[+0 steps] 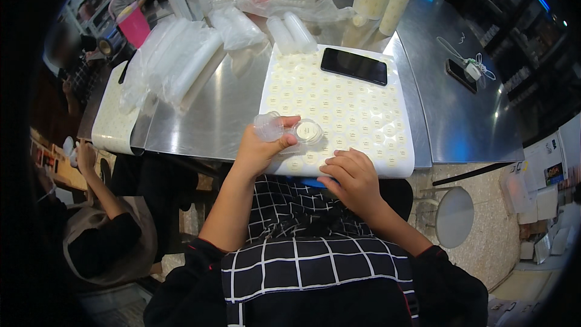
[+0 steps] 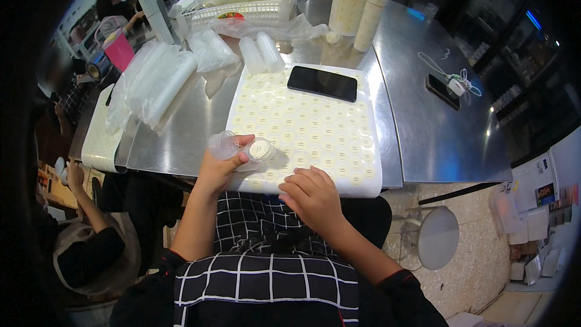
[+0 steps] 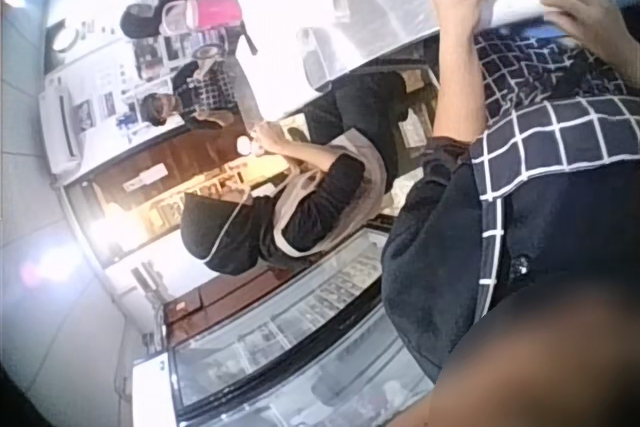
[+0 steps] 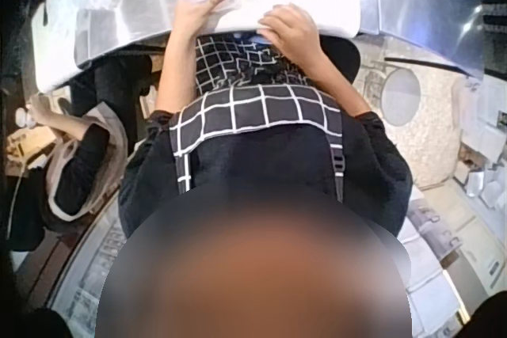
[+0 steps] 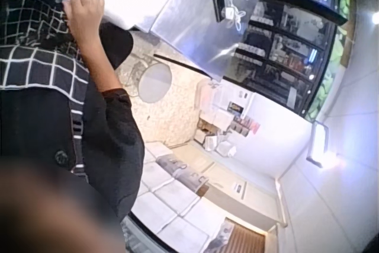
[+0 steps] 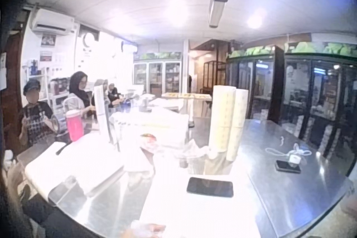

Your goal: The person repeatedly picks small white circular caps from a sheet and places them into a clear plastic container. The person also handles a roll of caps and a smartphone on the table. The task continues with the same repetitive action throughout the clip.

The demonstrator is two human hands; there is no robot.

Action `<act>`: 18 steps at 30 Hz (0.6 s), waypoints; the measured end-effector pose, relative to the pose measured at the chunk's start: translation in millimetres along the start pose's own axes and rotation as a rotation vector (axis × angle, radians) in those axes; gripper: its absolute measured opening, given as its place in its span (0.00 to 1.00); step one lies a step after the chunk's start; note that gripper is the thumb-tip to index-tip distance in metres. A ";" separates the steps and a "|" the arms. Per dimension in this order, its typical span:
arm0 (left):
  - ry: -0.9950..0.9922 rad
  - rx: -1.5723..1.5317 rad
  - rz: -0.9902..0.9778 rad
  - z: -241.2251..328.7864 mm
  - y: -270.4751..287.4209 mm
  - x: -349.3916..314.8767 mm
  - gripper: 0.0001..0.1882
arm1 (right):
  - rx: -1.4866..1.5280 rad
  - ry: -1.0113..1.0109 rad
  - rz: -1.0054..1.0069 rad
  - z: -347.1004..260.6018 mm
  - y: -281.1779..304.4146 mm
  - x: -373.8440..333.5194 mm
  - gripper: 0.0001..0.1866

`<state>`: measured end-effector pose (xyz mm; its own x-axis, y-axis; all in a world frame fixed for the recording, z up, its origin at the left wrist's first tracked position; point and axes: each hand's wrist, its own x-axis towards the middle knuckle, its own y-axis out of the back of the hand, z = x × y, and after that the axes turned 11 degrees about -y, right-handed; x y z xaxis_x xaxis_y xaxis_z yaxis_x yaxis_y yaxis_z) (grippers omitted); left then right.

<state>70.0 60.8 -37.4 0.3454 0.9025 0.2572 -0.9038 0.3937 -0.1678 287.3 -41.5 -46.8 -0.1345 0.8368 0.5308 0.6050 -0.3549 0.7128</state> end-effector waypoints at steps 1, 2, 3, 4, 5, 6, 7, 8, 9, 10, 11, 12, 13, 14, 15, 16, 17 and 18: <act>0.004 0.022 -0.007 0.0 1.0 -0.9 0.24 | -0.011 0.015 0.040 1.1 -3.5 0.0 0.15; 0.006 0.038 -0.013 0.2 1.8 -1.4 0.24 | -0.016 0.030 0.073 2.2 -5.8 -0.1 0.14; 0.008 0.054 -0.020 0.7 2.6 -2.1 0.24 | -0.018 0.029 0.097 2.9 -8.0 -0.2 0.13; 0.019 0.047 -0.017 1.0 3.1 -2.5 0.24 | -0.017 0.025 0.127 3.3 -9.3 -0.4 0.12; 0.030 0.039 -0.015 1.1 3.4 -2.5 0.24 | -0.024 0.028 0.124 3.5 -9.8 -0.3 0.11; 0.040 0.030 -0.014 0.8 3.6 -2.6 0.24 | -0.028 0.028 0.124 3.1 -9.5 -0.6 0.11; 0.036 0.013 -0.015 0.3 4.0 -2.6 0.25 | -0.027 0.025 0.128 2.4 -8.9 -0.6 0.10; 0.032 -0.005 -0.016 -0.1 4.5 -2.7 0.25 | -0.025 0.011 0.116 1.1 -8.0 -0.2 0.09; 0.023 -0.028 -0.018 -0.8 4.8 -2.6 0.25 | -0.018 -0.006 0.109 -0.7 -6.7 0.2 0.08; 0.034 -0.034 -0.022 -1.4 5.3 -2.3 0.25 | -0.009 -0.032 0.094 -2.7 -5.2 1.2 0.07; 0.040 -0.043 -0.027 -1.7 5.8 -1.9 0.25 | -0.004 -0.043 0.092 -4.8 -3.9 2.7 0.07; 0.049 -0.049 -0.026 -1.7 6.2 -1.6 0.25 | 0.003 -0.064 0.081 -7.1 -2.7 4.6 0.06; 0.041 -0.054 -0.031 -1.5 6.1 -1.9 0.25 | 0.012 -0.091 0.066 -9.1 -1.2 6.4 0.06; 0.036 -0.057 -0.031 -1.0 5.7 -2.5 0.25 | 0.027 -0.103 0.054 -11.0 0.5 8.1 0.05; 0.030 -0.060 -0.031 0.0 5.5 -2.6 0.25 | 0.042 -0.122 0.036 -12.7 2.0 9.6 0.05; 0.037 -0.064 -0.032 1.1 5.4 -2.8 0.25 | 0.056 -0.140 0.018 -14.2 3.4 10.8 0.05; 0.043 -0.068 -0.033 2.4 5.1 -3.0 0.25 | 0.063 -0.145 0.026 -15.8 4.3 11.7 0.04; 0.040 -0.079 -0.034 3.6 4.8 -3.1 0.25 | 0.069 -0.149 0.033 -17.1 4.8 12.3 0.04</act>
<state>63.7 59.3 -35.6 0.3865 0.8942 0.2257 -0.8694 0.4350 -0.2345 275.1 -40.1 -29.0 0.0012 0.8794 0.4761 0.6603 -0.3582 0.6600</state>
